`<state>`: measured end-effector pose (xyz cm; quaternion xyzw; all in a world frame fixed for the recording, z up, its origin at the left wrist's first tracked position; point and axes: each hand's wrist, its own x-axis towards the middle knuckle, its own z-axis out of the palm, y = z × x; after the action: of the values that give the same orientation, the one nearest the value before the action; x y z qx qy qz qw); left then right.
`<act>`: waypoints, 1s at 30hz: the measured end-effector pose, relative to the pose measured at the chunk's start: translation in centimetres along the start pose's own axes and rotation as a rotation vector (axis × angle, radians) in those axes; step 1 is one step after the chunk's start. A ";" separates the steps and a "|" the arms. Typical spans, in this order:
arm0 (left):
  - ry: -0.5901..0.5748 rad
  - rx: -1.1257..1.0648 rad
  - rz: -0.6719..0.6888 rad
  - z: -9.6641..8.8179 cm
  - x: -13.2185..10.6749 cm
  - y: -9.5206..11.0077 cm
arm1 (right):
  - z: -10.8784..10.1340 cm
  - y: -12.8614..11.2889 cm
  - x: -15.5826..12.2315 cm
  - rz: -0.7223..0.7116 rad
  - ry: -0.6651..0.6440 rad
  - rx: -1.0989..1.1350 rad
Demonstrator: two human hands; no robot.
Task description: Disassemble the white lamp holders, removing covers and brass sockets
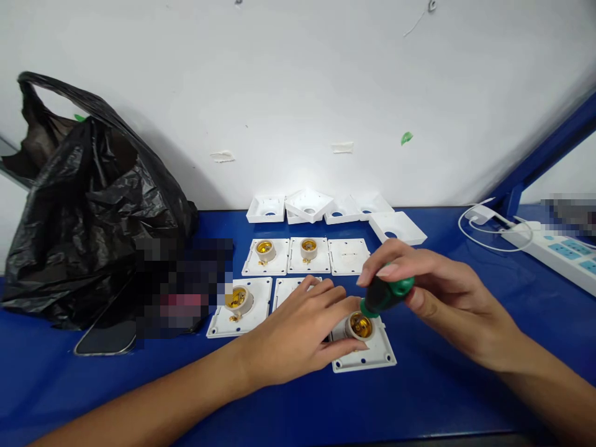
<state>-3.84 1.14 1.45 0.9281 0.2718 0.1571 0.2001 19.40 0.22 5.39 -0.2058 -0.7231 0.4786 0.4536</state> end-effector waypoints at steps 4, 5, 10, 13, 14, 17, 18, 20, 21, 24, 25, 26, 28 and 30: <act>-0.005 0.005 0.003 0.0 0.0 0.0 | -0.2 0.1 0.0 0.005 0.034 0.013; -0.004 0.008 0.005 0.1 0.0 0.0 | -0.2 0.1 0.0 -0.004 0.038 0.010; 0.001 0.023 0.014 0.1 0.0 -0.1 | -0.2 0.4 0.0 0.019 0.021 0.058; -0.009 0.034 0.015 0.1 0.1 0.0 | -0.1 0.4 -0.1 -0.014 0.023 0.060; -0.009 0.038 0.015 0.1 0.1 0.0 | 0.0 0.4 -0.1 -0.003 0.008 0.058; -0.001 0.039 0.018 0.2 0.0 -0.1 | 0.0 0.4 0.0 0.017 0.027 0.067; 0.003 0.039 0.017 0.2 0.0 -0.1 | 0.0 0.4 0.0 0.012 0.051 0.064; 0.002 0.043 0.014 0.3 0.0 -0.1 | 0.0 0.4 0.1 0.017 0.054 0.052; 0.000 0.046 0.012 0.3 0.0 -0.1 | -0.1 0.4 0.1 0.029 0.040 0.051; -0.002 0.041 0.013 0.2 0.0 -0.1 | -0.1 0.4 0.1 0.037 0.028 0.072; 0.002 0.038 0.016 0.2 0.0 -0.1 | -0.1 0.5 0.1 0.021 0.046 0.078; 0.006 0.037 0.017 0.2 0.0 -0.1 | -0.1 0.5 0.0 0.014 0.056 0.084; 0.015 0.042 0.017 0.2 0.0 -0.1 | -0.1 0.6 0.0 0.039 0.060 0.089; 0.021 0.048 0.016 0.2 0.0 -0.1 | -0.1 0.7 -0.1 0.066 0.074 0.078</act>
<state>-3.81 1.12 1.25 0.9331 0.2700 0.1621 0.1737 19.41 0.56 4.75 -0.2293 -0.6795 0.5132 0.4715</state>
